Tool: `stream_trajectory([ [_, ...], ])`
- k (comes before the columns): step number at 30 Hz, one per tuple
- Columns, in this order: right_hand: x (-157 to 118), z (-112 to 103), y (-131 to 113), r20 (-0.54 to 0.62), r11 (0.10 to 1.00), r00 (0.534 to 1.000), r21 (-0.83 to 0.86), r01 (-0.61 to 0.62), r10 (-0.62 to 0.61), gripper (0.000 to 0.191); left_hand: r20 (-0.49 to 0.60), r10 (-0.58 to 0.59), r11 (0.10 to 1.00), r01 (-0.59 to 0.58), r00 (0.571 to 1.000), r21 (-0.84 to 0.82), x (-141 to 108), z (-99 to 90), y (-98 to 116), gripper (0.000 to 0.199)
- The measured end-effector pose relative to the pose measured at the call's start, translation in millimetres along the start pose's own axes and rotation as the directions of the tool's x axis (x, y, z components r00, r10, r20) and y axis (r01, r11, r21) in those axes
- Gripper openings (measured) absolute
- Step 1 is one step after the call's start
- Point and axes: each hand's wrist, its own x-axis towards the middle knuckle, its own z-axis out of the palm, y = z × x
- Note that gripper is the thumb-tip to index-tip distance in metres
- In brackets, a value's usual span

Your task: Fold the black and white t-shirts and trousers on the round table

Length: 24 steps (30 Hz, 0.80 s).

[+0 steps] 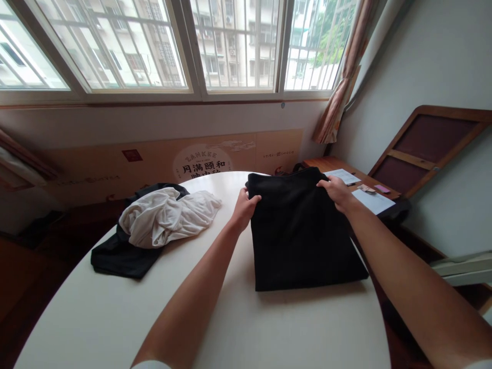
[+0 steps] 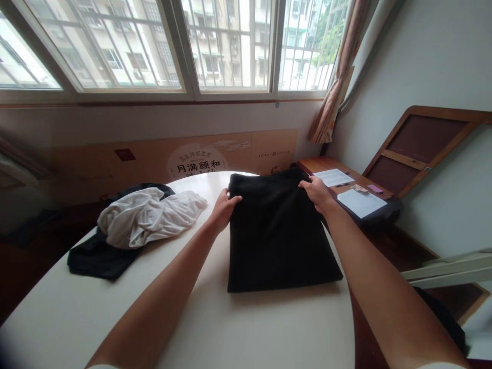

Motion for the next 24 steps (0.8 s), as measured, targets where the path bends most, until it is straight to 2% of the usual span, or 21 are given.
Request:
stream_trajectory([
  [2, 7, -2, 0, -0.018, 1.000, 1.000, -0.002, -0.008, 0.008, 0.020, -0.033, -0.040, 0.998, 0.042, 0.999, 0.041, 11, 7.3, 6, 0.040],
  [5, 14, 4, 9, -0.033, 0.998, 0.999, -0.048, -0.041, 0.039, 0.027, -0.064, -0.180, 0.965, 0.189, 0.982, 0.183, 18, 11.7, 7, 0.029],
  [7, 16, 12, 20, -0.036, 0.994, 0.998, -0.088, -0.061, 0.058, 0.032, -0.076, -0.250, 0.926, 0.261, 0.965, 0.273, 11, 10.3, 6, 0.025],
  [10, 17, 20, 33, -0.045, 0.991, 0.998, -0.126, -0.053, 0.048, 0.039, -0.098, -0.309, 0.864, 0.322, 0.946, 0.386, -19, 6.0, 4, 0.036],
  [14, 21, 21, 36, -0.089, 0.987, 0.996, -0.163, 0.007, -0.022, 0.046, -0.033, -0.282, 0.814, 0.257, 0.959, 0.521, -75, 4.4, 2, 0.041],
  [17, 24, 23, 32, -0.090, 0.974, 0.994, -0.222, 0.044, -0.065, 0.046, 0.038, -0.236, 0.848, 0.187, 0.971, 0.496, -108, 6.5, -2, 0.035],
  [20, 24, 25, 31, -0.093, 0.946, 0.993, -0.322, 0.043, -0.077, 0.042, 0.085, -0.236, 0.880, 0.176, 0.968, 0.441, -124, 7.7, -7, 0.041],
  [24, 14, 26, 27, -0.116, 0.875, 0.993, -0.483, -0.035, -0.025, 0.041, 0.097, -0.224, 0.881, 0.159, 0.970, 0.445, -132, 7.5, -9, 0.060],
])
